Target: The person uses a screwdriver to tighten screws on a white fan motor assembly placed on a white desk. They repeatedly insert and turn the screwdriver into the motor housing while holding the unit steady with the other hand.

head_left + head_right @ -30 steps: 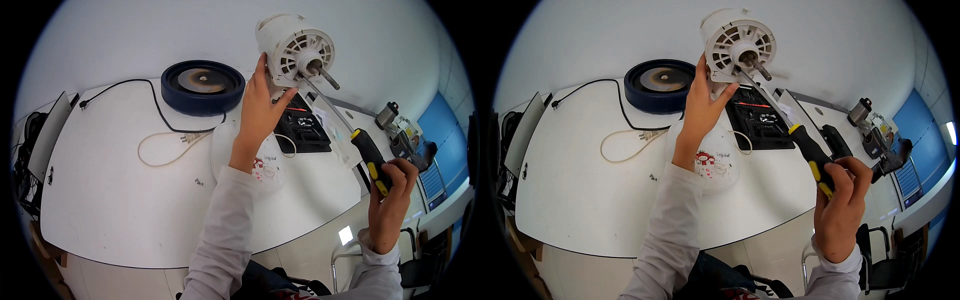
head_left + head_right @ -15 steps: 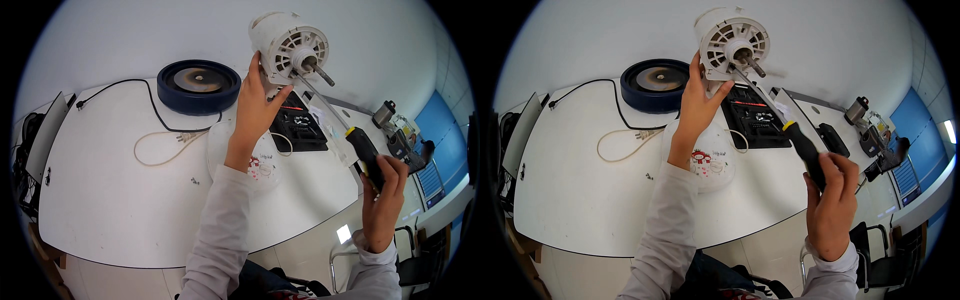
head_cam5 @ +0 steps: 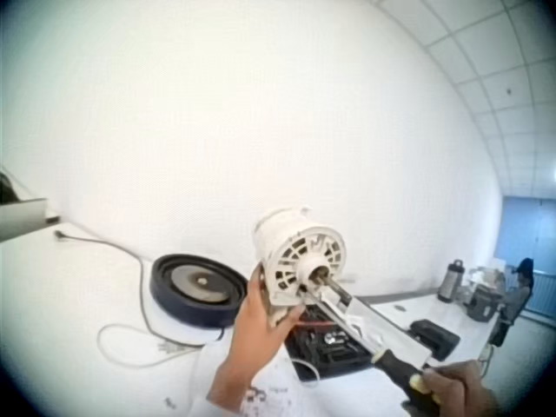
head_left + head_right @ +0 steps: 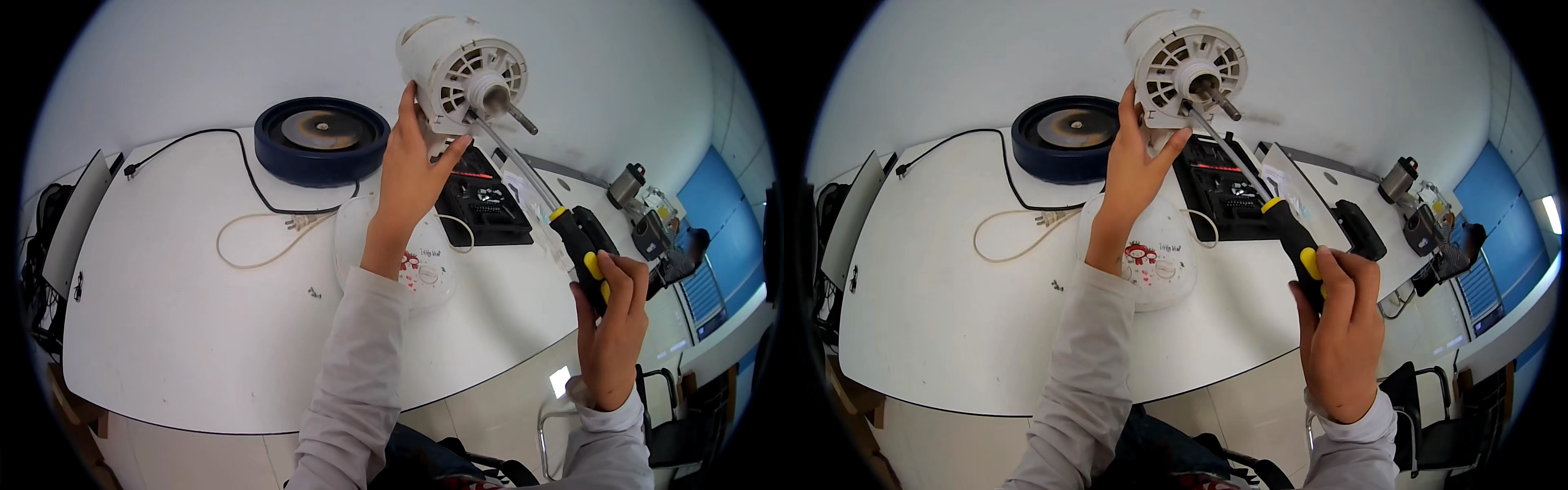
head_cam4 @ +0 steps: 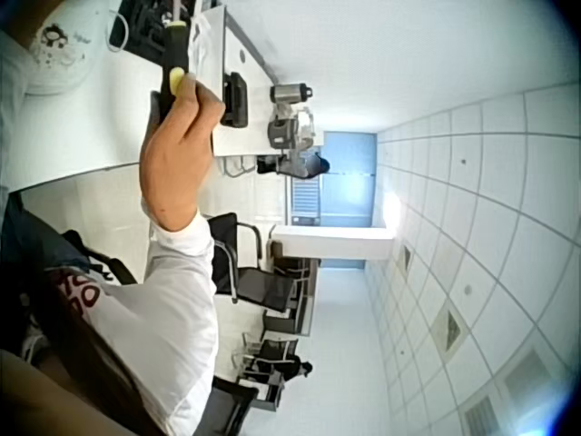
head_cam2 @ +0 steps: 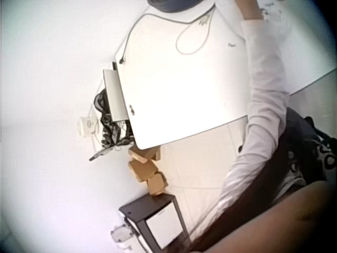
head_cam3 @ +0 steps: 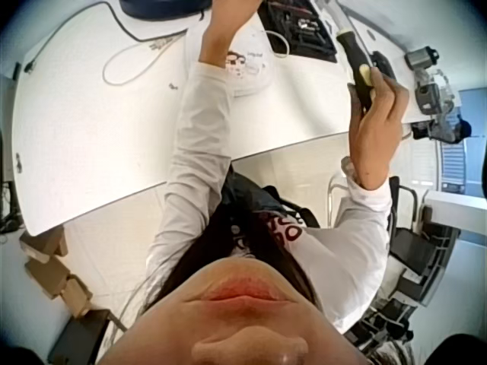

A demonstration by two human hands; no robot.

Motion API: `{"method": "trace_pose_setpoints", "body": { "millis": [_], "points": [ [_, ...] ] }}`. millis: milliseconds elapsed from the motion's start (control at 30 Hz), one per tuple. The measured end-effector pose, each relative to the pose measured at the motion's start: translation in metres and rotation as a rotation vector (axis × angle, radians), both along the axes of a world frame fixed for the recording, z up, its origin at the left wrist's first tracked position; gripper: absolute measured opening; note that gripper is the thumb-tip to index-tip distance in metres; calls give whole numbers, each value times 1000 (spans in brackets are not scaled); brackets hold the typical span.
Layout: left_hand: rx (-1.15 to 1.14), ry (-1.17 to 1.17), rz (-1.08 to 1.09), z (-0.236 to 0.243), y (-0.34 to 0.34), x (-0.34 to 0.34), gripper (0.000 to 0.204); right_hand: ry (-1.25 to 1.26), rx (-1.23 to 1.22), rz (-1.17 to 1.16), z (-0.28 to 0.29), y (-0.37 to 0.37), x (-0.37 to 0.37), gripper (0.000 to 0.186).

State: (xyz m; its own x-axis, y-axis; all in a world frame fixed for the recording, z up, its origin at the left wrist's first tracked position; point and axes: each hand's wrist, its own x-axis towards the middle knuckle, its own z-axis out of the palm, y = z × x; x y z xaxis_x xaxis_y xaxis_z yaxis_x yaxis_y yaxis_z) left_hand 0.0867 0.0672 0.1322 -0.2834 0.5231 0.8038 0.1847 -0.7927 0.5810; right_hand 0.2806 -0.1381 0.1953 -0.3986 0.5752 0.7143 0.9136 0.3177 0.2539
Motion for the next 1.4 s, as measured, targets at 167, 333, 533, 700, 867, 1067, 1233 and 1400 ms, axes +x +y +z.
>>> {"method": "trace_pose_setpoints", "body": {
  "millis": [167,333,533,700,867,1067,1233,1400],
  "points": [
    [7,16,32,-1,1,2,85,92,-176,7,-2,-1,-1,39],
    [4,-6,1,-1,5,3,85,1030,-1112,393,-12,14,3,32],
    [-17,-18,11,-2,0,5,86,1964,-1809,847,-8,5,-9,34],
    [-28,-39,-25,1,-3,5,85,1888,-1735,606,1,4,-9,31],
    [-32,-43,-60,2,-5,4,85,1553,-1473,557,10,5,5,28],
    [-20,-19,-1,-1,-3,5,86,585,-504,256,3,12,33,37],
    [14,-18,-13,0,-2,4,85,163,-82,134,8,13,32,43],
    [16,-20,-32,2,-3,5,83,137,-89,145,12,16,25,42]
  ]
}}
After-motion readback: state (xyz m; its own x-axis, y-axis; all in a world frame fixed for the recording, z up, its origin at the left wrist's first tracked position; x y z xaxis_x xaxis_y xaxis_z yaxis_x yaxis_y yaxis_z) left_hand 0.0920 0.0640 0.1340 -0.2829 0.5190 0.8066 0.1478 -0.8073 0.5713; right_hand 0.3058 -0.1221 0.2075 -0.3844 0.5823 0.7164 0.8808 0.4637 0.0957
